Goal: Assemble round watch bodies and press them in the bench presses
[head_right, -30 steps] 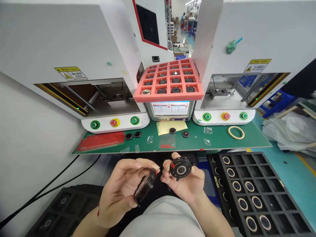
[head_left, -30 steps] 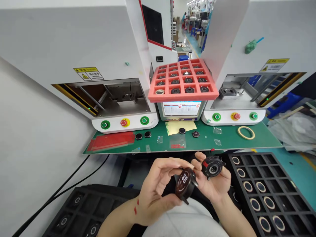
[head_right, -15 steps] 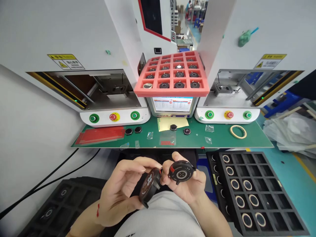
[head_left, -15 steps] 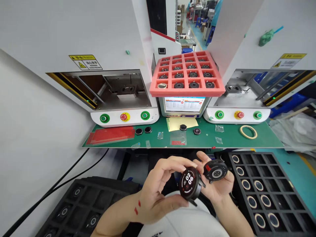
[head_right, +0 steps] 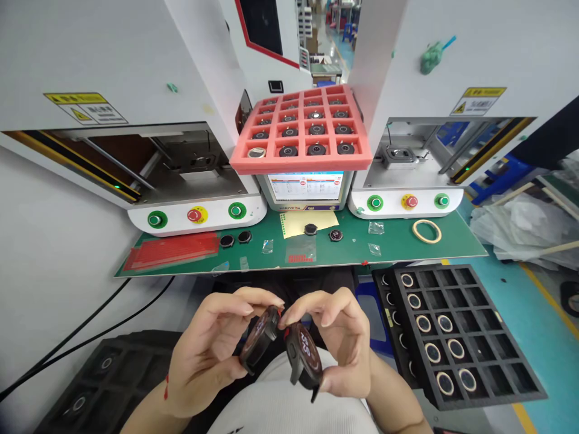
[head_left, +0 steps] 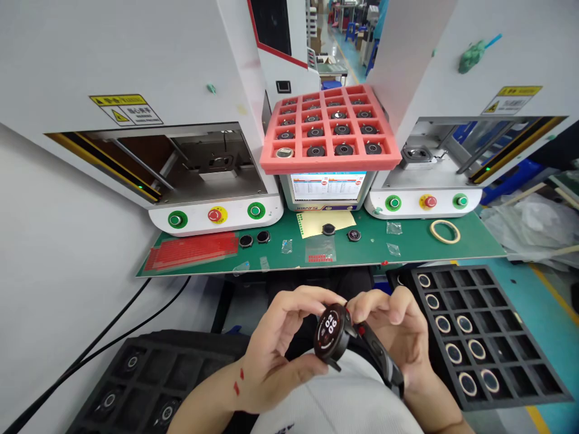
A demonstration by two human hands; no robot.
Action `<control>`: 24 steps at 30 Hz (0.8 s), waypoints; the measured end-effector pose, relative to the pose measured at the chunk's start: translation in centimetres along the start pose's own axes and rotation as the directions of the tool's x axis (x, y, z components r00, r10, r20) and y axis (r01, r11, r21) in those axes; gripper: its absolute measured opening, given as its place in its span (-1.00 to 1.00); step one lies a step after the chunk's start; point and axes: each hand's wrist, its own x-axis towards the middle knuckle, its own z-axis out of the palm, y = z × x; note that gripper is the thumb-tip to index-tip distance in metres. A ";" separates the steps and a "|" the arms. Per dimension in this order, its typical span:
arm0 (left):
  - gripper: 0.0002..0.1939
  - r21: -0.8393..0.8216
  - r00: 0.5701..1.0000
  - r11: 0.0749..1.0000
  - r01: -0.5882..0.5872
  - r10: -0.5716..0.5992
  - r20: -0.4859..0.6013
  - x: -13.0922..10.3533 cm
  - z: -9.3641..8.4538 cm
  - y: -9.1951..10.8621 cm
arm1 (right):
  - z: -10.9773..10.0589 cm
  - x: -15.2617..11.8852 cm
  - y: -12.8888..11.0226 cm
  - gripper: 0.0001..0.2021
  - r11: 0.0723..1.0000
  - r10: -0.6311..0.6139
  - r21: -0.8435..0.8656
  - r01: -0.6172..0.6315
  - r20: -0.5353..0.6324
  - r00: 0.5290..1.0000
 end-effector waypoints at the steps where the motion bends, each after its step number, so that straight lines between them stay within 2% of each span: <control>1: -0.59 0.005 1.000 1.000 0.001 -0.001 0.001 0.0 0.0 0.1 | 0.0 -0.1 0.0 -0.61 1.000 -0.023 -0.020 0.023 0.003 1.000; 5: -0.60 0.078 1.000 0.997 0.001 0.000 -0.018 -0.4 0.1 0.3 | -0.5 -0.3 0.3 -0.60 0.986 -0.107 -0.128 0.107 0.013 0.994; 7: -0.60 0.207 0.998 0.978 -0.012 0.025 -0.065 -0.5 -0.4 -0.2 | -2.2 -0.4 0.8 -0.63 0.939 -0.151 -0.308 0.152 0.027 0.988; 8: -0.59 0.311 0.994 0.950 -0.020 0.051 -0.092 -0.6 -0.9 -0.9 | -3.5 -0.3 1.1 -0.64 0.877 -0.175 -0.448 0.171 0.034 0.984; 9: -0.58 0.438 0.990 0.899 -0.022 0.082 -0.118 -0.6 -1.6 -2.0 | -5.2 -0.2 1.6 -0.66 0.762 -0.195 -0.622 0.181 0.046 0.980; 10: -0.58 0.574 0.984 0.819 -0.014 0.114 -0.140 -0.4 -2.6 -3.4 | -7.3 -0.1 2.2 -0.66 0.600 -0.211 -0.780 0.176 0.058 0.976; 12: -0.63 0.807 0.974 0.589 0.045 0.154 -0.167 0.0 -4.9 -7.0 | -11.8 0.4 3.5 -0.72 0.146 -0.186 -0.986 0.077 0.049 0.981; 14: -0.72 0.915 0.973 0.374 0.152 0.107 -0.205 0.7 -7.6 -11.2 | -16.2 1.1 4.7 -0.78 -0.007 -0.143 -1.000 0.028 0.028 0.989; 16: -0.77 0.929 0.970 0.317 0.193 0.080 -0.229 1.3 -9.9 -15.0 | -19.7 1.6 5.7 -0.84 -0.072 -0.094 -0.997 0.004 0.011 0.996; 19: -0.84 0.936 0.965 0.260 0.238 0.047 -0.258 1.9 -12.1 -19.0 | -22.7 1.8 6.8 -0.87 -0.143 -0.029 -0.989 -0.040 -0.037 0.999; 21: -0.86 0.936 0.960 0.227 0.269 0.017 -0.280 1.9 -12.7 -20.4 | -23.7 1.6 7.3 -0.86 -0.177 0.003 -0.981 -0.082 -0.084 0.996; 24: -0.85 0.933 0.955 0.202 0.297 -0.040 -0.295 1.6 -13.0 -21.0 | -24.4 1.3 7.5 -0.82 -0.202 0.048 -0.967 -0.154 -0.167 0.985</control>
